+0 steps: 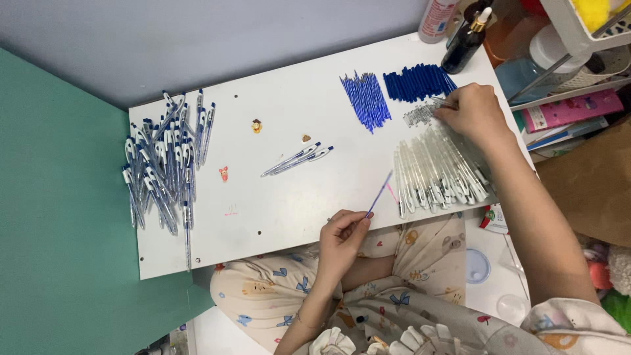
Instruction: The person sits on the floor and repeatedly disassembles blue ballpoint pens. They use a thin metal tool to push out the ink cartridges from the pen bodies and place the components into separate piles on the white table.
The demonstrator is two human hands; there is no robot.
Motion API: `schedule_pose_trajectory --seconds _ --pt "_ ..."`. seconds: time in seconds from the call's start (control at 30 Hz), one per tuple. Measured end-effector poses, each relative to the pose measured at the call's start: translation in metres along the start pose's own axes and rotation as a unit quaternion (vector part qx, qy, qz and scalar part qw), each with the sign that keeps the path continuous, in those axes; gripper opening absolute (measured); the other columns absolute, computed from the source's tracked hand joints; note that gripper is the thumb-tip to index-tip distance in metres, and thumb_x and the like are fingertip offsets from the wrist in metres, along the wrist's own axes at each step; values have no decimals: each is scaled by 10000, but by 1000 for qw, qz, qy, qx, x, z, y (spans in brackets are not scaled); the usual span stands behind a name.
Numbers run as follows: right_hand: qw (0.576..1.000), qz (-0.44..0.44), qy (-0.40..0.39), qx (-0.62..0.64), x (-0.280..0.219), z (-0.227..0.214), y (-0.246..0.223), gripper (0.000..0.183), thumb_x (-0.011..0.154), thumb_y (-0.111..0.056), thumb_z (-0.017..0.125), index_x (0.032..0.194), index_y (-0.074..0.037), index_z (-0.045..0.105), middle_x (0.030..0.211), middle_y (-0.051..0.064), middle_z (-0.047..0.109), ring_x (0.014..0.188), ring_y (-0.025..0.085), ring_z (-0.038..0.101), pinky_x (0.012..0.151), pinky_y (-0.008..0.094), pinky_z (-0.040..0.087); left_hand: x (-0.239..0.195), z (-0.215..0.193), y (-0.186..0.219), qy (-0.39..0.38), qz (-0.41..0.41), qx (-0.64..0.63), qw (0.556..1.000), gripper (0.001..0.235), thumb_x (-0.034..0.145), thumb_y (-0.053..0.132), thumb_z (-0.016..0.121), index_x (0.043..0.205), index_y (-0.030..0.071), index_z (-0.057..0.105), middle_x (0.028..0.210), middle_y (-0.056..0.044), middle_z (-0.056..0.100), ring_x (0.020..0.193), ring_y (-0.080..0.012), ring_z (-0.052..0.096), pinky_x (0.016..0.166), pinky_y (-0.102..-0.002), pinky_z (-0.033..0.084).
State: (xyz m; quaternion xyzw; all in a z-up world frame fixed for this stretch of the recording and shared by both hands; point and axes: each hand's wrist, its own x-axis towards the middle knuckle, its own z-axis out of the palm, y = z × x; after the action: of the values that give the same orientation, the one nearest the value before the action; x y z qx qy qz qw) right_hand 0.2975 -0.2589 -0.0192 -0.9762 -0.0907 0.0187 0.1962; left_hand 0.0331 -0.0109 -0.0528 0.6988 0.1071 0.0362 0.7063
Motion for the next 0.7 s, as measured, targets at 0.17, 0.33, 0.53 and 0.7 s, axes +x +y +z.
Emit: schedule_pose_trajectory --seconds 0.17,0.33,0.53,0.7 --pt "999 -20 17 29 -10 -7 3 216 938 -176 748 1072 -14 797 885 196 760 831 403 721 795 476 546 18 -7 23 18 16 92 995 110 913 130 750 995 102 817 854 -49 754 651 -87 575 613 -244 473" --pt "995 51 -13 84 -59 -58 -19 369 1034 -26 533 1363 109 632 1070 273 729 773 356 665 810 525 538 69 -6 49 27 79 255 963 195 942 211 648 966 103 809 874 -24 788 646 -126 618 697 -316 501" --pt "998 -60 26 13 -130 -66 -25 578 961 34 536 1538 21 555 1124 271 725 901 468 683 773 599 507 171 20 6 60 129 433 890 281 913 176 534 756 18 705 714 -202 689 705 -446 615 641 -568 450" --pt "974 -110 178 88 -163 -32 -21 340 950 -37 807 1260 89 745 1147 248 752 934 312 730 868 404 603 214 39 -18 114 66 487 863 301 910 144 507 702 -7 663 717 -238 660 647 -481 626 546 -576 481"
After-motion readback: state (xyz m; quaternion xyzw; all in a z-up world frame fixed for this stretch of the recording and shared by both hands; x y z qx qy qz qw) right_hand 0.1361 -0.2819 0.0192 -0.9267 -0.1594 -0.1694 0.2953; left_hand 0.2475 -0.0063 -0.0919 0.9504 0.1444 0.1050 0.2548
